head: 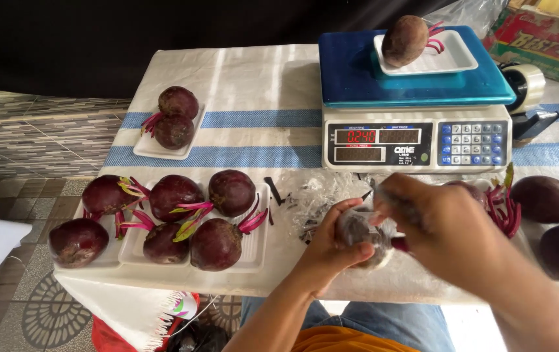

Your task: Trimming beetroot stems with a knife, weighing them on a digital scale, and wrapping them in plastic film for packaging.

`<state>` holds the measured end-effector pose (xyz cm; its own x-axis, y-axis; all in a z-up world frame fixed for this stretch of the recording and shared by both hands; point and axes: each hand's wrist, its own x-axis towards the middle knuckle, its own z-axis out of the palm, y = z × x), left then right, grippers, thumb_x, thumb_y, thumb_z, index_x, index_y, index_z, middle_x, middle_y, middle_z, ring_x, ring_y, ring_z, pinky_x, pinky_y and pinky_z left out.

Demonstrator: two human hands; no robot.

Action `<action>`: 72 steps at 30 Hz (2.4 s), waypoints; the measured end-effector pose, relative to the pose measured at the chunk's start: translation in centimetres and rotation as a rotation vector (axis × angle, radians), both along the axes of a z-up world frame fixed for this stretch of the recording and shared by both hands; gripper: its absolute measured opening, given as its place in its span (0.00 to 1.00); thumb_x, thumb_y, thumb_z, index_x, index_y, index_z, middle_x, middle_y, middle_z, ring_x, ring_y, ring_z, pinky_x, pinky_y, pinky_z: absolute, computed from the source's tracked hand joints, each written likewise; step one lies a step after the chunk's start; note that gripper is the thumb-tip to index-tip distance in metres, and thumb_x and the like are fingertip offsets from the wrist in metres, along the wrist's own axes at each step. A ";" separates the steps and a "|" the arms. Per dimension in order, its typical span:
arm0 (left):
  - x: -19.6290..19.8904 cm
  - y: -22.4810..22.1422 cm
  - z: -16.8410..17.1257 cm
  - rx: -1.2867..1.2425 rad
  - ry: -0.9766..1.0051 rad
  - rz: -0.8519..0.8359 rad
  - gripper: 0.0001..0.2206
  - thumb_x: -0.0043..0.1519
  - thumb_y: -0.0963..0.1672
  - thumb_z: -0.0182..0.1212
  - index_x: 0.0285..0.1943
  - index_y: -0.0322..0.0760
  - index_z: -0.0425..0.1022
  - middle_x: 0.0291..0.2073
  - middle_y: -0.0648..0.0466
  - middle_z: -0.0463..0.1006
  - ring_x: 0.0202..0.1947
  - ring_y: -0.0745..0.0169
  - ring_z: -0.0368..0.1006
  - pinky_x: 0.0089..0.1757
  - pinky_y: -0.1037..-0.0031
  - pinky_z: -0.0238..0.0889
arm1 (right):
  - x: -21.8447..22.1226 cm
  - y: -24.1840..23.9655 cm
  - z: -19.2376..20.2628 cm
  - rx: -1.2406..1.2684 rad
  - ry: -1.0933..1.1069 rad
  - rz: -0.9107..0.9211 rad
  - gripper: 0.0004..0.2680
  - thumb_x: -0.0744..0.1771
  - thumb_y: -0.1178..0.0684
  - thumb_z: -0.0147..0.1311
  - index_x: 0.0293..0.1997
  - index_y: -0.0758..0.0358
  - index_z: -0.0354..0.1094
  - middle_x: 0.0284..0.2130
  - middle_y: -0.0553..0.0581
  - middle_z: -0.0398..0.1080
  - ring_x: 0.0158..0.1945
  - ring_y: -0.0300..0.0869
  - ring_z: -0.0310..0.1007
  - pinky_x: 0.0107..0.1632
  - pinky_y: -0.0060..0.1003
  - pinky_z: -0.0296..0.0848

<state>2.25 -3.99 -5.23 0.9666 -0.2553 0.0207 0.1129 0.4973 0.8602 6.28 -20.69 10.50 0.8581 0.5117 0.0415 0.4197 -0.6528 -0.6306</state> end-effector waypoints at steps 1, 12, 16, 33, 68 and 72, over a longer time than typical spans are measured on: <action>0.2 -0.4 -0.4 -0.056 0.042 0.021 0.45 0.48 0.49 0.74 0.76 0.41 0.52 0.69 0.32 0.58 0.61 0.35 0.66 0.51 0.48 0.73 | -0.9 1.1 0.8 -0.196 -0.162 -0.029 0.06 0.69 0.58 0.48 0.38 0.53 0.73 0.19 0.50 0.81 0.14 0.40 0.81 0.15 0.36 0.75; -1.7 -1.6 3.4 -0.565 0.310 0.122 0.15 0.66 0.54 0.54 0.40 0.43 0.72 0.32 0.57 0.77 0.36 0.70 0.74 0.46 0.74 0.64 | -7.1 4.9 -2.8 -0.338 -0.814 0.052 0.04 0.67 0.55 0.54 0.35 0.55 0.62 0.23 0.51 0.70 0.22 0.43 0.73 0.17 0.41 0.69; -2.1 -1.2 4.5 -0.701 0.432 0.114 0.31 0.59 0.65 0.53 0.31 0.36 0.74 0.27 0.54 0.79 0.38 0.65 0.77 0.66 0.62 0.58 | -6.3 4.7 -6.1 -0.109 -0.663 0.082 0.08 0.58 0.57 0.51 0.37 0.52 0.66 0.21 0.49 0.71 0.21 0.48 0.72 0.20 0.43 0.67; 1.4 2.0 4.0 -1.198 0.394 0.526 0.40 0.43 0.49 0.76 0.67 0.36 0.66 0.65 0.35 0.69 0.66 0.28 0.64 0.55 0.49 0.68 | -6.2 2.4 -10.9 0.316 -0.093 0.082 0.06 0.66 0.57 0.51 0.43 0.50 0.73 0.32 0.43 0.82 0.25 0.36 0.78 0.33 0.30 0.74; 0.4 2.4 2.1 -0.243 -0.503 0.584 0.34 0.57 0.59 0.77 0.63 0.41 0.68 0.54 0.54 0.72 0.53 0.59 0.68 0.54 0.68 0.61 | -0.3 -1.4 -8.6 0.696 -0.272 -0.235 0.10 0.65 0.59 0.63 0.43 0.62 0.63 0.31 0.51 0.65 0.31 0.35 0.60 0.36 0.28 0.60; 0.1 1.0 -1.0 -0.332 -0.372 0.570 0.41 0.54 0.54 0.79 0.72 0.41 0.58 0.60 0.45 0.70 0.61 0.46 0.68 0.53 0.48 0.71 | -0.2 0.9 -10.6 0.644 0.119 0.037 0.14 0.58 0.53 0.74 0.33 0.56 0.66 0.26 0.46 0.67 0.27 0.33 0.61 0.32 0.28 0.64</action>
<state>2.38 -2.99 -6.20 0.8611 0.3588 0.3602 -0.5081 0.6313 0.5860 6.13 -19.80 -0.15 0.8582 0.4456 0.2551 0.3376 -0.1153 -0.9342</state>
